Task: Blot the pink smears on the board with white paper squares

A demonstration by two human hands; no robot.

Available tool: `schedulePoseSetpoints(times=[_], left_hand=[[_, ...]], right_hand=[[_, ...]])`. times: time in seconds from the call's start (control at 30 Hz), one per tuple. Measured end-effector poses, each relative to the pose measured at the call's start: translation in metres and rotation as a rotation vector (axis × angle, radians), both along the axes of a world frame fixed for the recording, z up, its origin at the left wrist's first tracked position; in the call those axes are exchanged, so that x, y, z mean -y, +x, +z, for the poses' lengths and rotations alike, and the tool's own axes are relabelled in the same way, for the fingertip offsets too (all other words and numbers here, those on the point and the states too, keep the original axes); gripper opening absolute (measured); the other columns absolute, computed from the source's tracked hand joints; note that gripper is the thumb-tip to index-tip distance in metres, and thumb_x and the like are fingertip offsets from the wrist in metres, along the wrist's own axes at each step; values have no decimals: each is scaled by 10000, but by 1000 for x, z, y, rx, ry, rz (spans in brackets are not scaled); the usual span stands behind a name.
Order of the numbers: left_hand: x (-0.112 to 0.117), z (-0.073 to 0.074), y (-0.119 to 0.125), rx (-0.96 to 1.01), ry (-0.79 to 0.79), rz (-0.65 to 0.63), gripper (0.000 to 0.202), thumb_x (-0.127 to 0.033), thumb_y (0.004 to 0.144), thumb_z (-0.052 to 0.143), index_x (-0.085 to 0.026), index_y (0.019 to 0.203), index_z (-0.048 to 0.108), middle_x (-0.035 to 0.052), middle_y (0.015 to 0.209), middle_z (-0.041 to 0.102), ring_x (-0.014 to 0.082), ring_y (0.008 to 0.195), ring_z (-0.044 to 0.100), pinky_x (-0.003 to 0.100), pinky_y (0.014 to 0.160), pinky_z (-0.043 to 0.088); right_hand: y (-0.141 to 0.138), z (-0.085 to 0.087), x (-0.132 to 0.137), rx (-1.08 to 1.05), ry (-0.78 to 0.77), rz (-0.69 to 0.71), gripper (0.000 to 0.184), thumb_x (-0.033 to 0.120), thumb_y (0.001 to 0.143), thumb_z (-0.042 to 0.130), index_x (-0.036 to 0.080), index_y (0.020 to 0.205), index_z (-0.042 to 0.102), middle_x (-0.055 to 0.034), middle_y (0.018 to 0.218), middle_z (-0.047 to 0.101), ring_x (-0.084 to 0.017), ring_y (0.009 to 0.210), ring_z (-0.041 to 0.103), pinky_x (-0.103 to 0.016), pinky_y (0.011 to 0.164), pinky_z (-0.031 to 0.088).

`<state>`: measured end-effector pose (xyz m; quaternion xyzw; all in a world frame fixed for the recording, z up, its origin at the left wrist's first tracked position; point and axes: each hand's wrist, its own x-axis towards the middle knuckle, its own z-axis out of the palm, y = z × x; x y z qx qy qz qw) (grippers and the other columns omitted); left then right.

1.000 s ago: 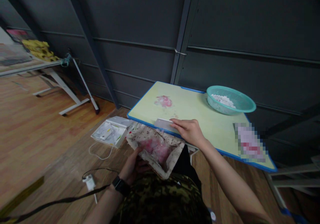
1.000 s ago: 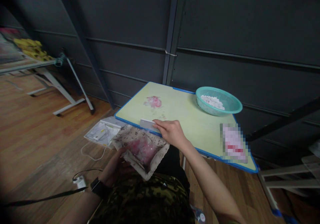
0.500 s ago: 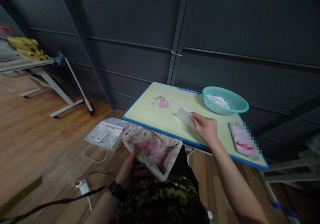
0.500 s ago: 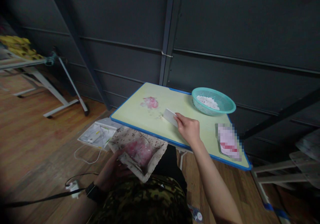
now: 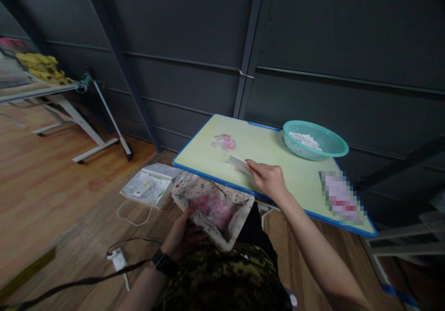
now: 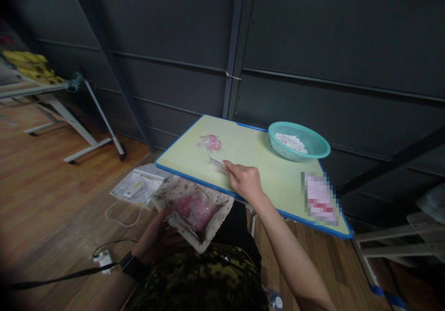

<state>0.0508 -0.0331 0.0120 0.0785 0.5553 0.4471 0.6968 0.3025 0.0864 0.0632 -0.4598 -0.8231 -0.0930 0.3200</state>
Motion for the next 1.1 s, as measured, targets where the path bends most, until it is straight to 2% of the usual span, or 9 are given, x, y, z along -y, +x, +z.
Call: schedulePoseSetpoints(times=[0.13, 0.33, 0.43, 0.53, 0.67, 0.77, 0.93, 1.03, 1.1], left_hand=[[0, 2, 1, 1, 3, 0, 245, -347, 829, 593, -160, 975, 656, 98, 897, 744, 214, 692, 701, 388, 663, 609], [0, 2, 1, -20, -10, 16, 219, -345, 820, 604, -155, 916, 651, 53, 730, 697, 192, 632, 678, 375, 641, 608], [0, 3, 1, -18, -9, 20, 225, -339, 825, 602, -153, 942, 648, 54, 733, 698, 193, 633, 679, 388, 644, 610], [0, 2, 1, 7, -11, 17, 263, -349, 814, 616, -144, 975, 650, 73, 776, 713, 202, 659, 691, 383, 651, 610], [-2, -2, 1, -12, -30, 28, 241, -339, 815, 612, -137, 941, 645, 67, 719, 700, 207, 635, 687, 385, 626, 608], [-2, -5, 0, -25, -17, 34, 216, -333, 814, 615, -143, 914, 643, 49, 692, 686, 198, 620, 678, 382, 609, 607], [0, -7, -3, -26, 9, 54, 193, -329, 802, 629, -161, 898, 634, 37, 695, 683, 198, 620, 674, 380, 601, 603], [1, -5, -3, -16, -7, 56, 202, -328, 804, 627, -154, 907, 632, 41, 703, 684, 195, 610, 670, 379, 601, 603], [0, -5, -3, -12, -24, 50, 206, -327, 802, 628, -146, 899, 635, 46, 711, 687, 193, 614, 669, 377, 604, 604]], right_hand=[[-13, -3, 27, 56, 13, 126, 295, 233, 900, 481, 226, 1093, 704, -30, 716, 732, -129, 602, 657, -214, 587, 452], [-31, 0, 53, 93, 39, 310, 357, 179, 897, 432, 220, 1157, 673, -16, 758, 736, -120, 634, 659, -220, 589, 476], [-26, 9, 38, -2, 28, 223, 309, 225, 914, 458, 232, 1111, 695, -17, 780, 744, -107, 639, 662, -200, 609, 471], [-14, 15, 5, -96, 86, 20, 264, 285, 909, 505, 216, 1036, 726, -37, 745, 742, -116, 601, 659, -200, 575, 440], [-6, 12, -34, -104, 81, -120, 258, 324, 903, 528, 214, 1001, 739, -53, 787, 754, -148, 620, 679, -218, 576, 430], [-11, 6, -44, -52, 24, -112, 263, 325, 903, 526, 225, 1035, 730, -56, 845, 759, -166, 672, 696, -227, 601, 444], [-17, 1, -37, -17, -30, -8, 266, 320, 908, 516, 229, 1042, 727, -52, 900, 757, -173, 712, 708, -230, 639, 473], [-8, 3, -35, -103, -13, 16, 272, 339, 905, 519, 223, 1019, 737, -54, 924, 754, -179, 730, 714, -235, 660, 497], [4, 6, -38, -166, 17, -35, 278, 352, 900, 520, 222, 1003, 744, -59, 933, 751, -191, 733, 717, -251, 662, 512]])
